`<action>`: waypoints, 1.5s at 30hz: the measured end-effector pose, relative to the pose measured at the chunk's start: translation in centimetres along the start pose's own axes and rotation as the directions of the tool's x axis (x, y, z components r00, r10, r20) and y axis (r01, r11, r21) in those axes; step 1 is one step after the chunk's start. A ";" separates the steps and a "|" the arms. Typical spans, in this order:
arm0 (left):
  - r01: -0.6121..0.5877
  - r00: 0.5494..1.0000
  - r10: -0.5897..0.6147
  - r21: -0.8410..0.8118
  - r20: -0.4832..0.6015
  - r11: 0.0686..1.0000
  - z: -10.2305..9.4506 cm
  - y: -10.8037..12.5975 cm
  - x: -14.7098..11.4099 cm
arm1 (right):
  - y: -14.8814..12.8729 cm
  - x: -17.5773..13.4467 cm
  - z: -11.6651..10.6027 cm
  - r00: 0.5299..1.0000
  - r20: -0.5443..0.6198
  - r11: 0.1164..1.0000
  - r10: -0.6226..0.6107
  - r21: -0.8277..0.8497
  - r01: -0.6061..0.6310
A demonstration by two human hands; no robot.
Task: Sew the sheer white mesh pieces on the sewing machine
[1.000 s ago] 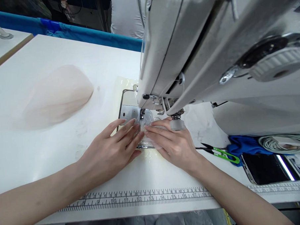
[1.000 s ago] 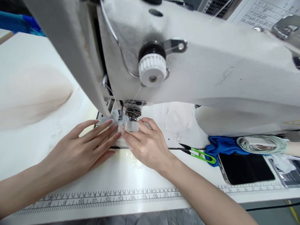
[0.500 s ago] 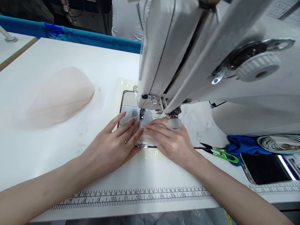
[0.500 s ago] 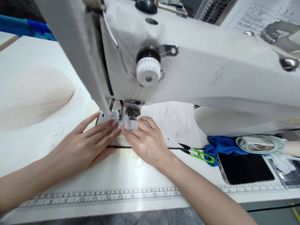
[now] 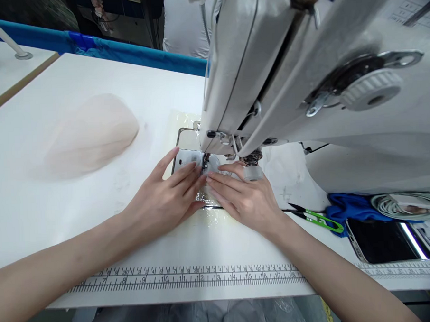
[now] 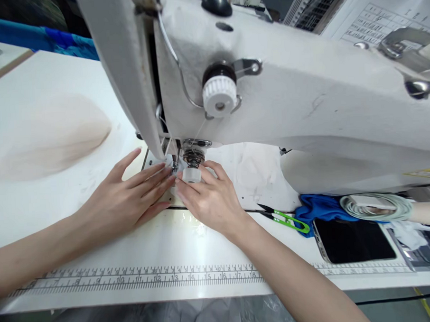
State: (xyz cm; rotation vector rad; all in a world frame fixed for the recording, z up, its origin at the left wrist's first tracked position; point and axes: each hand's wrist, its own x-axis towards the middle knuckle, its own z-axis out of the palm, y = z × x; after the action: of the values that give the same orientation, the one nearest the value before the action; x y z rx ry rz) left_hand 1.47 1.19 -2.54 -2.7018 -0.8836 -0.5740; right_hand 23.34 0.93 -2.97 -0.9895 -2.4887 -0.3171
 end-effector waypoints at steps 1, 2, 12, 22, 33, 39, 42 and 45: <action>-0.015 1.000 0.015 0.009 -0.013 1.000 -0.1 0.1 -0.1 | -0.1 0.0 -0.1 1.000 0.000 1.000 -0.006 -0.001 0.006; -0.025 1.000 0.025 0.017 -0.015 1.000 -0.3 0.3 -0.2 | -0.2 0.0 -0.2 1.000 -0.002 1.000 -0.010 -0.002 0.010; -0.005 1.000 0.005 0.015 0.021 1.000 -0.3 0.4 -0.3 | -0.2 -0.2 -0.1 1.000 -0.010 0.999 -0.015 0.031 0.015; 0.016 1.000 -0.016 -0.038 0.004 0.999 0.0 0.2 -0.1 | -0.3 0.0 0.0 1.000 0.001 1.000 0.013 0.003 -0.013; 0.046 0.999 -0.045 -0.049 0.019 0.998 0.1 -0.2 0.2 | 0.0 0.1 0.1 1.000 0.002 1.000 0.012 0.012 -0.012; 0.017 1.000 -0.017 -0.003 0.020 1.000 0.2 -0.4 0.3 | 0.0 0.4 0.1 0.999 0.037 0.999 0.033 0.000 -0.033; -0.001 1.000 0.001 0.040 0.002 0.999 0.3 -0.5 0.3 | 0.1 0.4 0.2 0.999 0.045 0.999 0.028 -0.020 -0.027; -0.001 1.000 0.000 0.057 0.010 0.998 0.4 -0.5 0.2 | 0.1 0.3 0.3 0.998 0.048 0.999 0.027 -0.039 -0.025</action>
State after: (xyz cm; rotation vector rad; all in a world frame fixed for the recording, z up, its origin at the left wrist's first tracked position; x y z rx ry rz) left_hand 1.44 1.87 -2.76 -2.6562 -0.8880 -0.5270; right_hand 23.11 1.29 -3.03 -1.0562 -2.5194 -0.3373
